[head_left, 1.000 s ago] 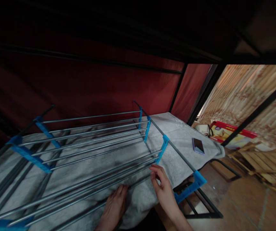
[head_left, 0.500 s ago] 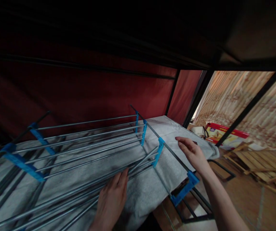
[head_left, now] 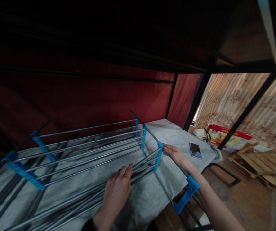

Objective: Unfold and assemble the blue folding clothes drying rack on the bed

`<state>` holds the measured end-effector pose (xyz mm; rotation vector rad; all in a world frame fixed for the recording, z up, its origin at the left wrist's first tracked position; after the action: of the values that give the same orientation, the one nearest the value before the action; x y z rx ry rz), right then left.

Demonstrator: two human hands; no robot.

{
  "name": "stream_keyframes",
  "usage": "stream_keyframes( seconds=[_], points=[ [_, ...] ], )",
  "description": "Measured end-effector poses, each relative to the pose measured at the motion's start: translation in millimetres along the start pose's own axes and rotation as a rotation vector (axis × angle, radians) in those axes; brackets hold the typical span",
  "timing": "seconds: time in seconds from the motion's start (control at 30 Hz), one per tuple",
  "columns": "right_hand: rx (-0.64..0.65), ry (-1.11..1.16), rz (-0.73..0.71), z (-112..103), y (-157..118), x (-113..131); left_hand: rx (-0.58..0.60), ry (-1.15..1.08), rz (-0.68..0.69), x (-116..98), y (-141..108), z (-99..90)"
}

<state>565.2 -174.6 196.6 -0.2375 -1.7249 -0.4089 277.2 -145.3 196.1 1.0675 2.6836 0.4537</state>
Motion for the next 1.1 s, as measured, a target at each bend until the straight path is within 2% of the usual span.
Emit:
stream_keyframes(
  seconds=[0.4, 0.77, 1.1],
  points=[
    [-0.008, 0.007, 0.04, 2.8, -2.8, 5.3, 0.115, -0.007, 0.033, 8.2, 7.8, 4.4],
    [-0.022, -0.008, 0.008, 2.5, -6.4, 10.8, 0.042, 0.017, 0.104, 12.7, 17.9, -5.2],
    [0.016, -0.041, -0.003, 2.2, -2.7, 3.9, 0.052, 0.007, 0.112, 10.6, 23.7, -8.0]
  ],
)
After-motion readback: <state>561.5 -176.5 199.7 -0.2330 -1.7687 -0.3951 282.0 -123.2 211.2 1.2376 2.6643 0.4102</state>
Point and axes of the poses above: each hand's wrist, its own y-axis towards the middle knuckle, its own z-axis out of the palm, x = y × z, the point moved 5 cm from there along y, towards the middle knuckle, and after that the axes turned 3 degrees about -x, right-handed, at the moved point
